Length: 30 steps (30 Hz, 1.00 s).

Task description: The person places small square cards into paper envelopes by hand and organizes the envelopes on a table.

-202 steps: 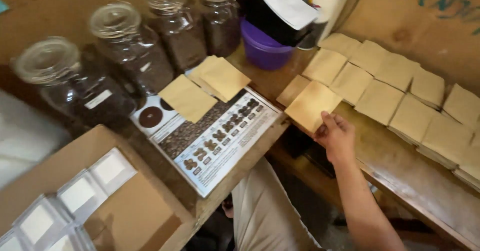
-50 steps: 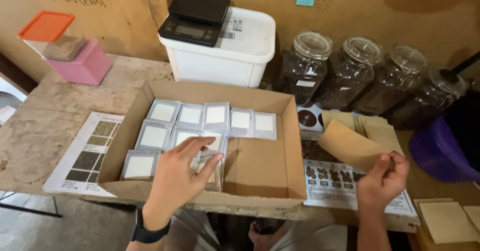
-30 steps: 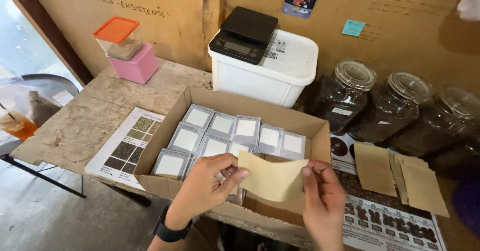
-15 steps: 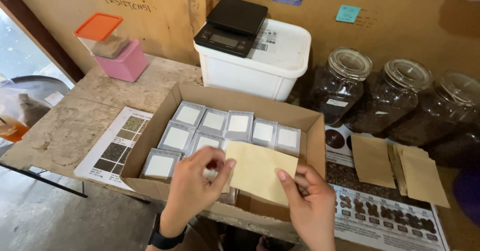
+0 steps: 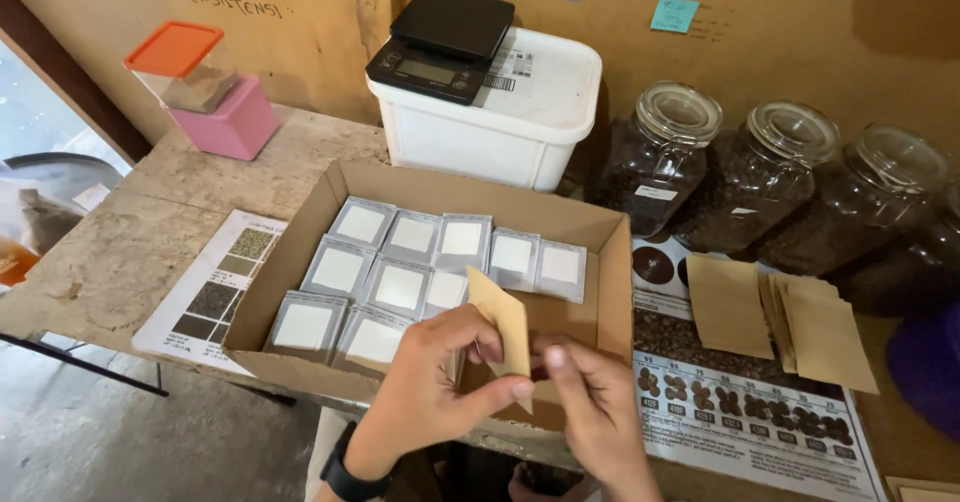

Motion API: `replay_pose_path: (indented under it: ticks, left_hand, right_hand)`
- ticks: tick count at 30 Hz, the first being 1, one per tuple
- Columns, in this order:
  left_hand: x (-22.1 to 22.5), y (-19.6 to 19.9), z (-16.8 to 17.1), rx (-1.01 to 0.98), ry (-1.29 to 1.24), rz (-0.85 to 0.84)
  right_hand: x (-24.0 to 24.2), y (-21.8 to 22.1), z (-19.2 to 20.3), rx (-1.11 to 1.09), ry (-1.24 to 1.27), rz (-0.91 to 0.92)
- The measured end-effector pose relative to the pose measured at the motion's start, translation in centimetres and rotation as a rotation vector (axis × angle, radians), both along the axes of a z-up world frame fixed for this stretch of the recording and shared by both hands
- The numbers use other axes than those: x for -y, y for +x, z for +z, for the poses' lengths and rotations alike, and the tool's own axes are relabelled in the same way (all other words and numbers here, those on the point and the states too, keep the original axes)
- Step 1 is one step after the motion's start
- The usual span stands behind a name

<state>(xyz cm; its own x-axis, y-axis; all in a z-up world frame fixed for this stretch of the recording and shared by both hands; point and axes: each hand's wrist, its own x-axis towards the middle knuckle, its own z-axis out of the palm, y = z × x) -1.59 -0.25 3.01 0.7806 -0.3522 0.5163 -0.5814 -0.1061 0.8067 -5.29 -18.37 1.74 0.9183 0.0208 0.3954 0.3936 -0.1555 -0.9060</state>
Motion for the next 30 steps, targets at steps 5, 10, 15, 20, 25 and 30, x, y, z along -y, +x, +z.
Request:
replay_pose_path:
  ticks: [5, 10, 15, 20, 25, 30]
  left_hand:
    - [-0.8, 0.1, 0.6, -0.102, -0.063, -0.103]
    - [-1.6, 0.6, 0.4, -0.189, -0.065, -0.235]
    - [-2.0, 0.5, 0.2, -0.258, -0.073, -0.264]
    - [-2.2, 0.2, 0.2, -0.249, -0.09, -0.29]
    - [-1.8, -0.3, 0.3, -0.182, -0.088, -0.201]
    - [-0.5, -1.7, -0.7, 0.025, -0.009, 0.059]
  right_hand:
    - [-0.1, 0.3, -0.8, -0.03, -0.044, 0.052]
    - [-0.1, 0.2, -1.3, -0.142, -0.088, -0.018]
    - [0.1, 0.1, -1.6, -0.155, -0.091, -0.032]
    - [0.1, -0.3, -1.8, -0.159, -0.02, 0.014]
    - [-0.7, -0.5, -0.4, -0.154, -0.071, 0.025]
    - [-1.0, -0.6, -0.9, 0.295, -0.352, -0.165]
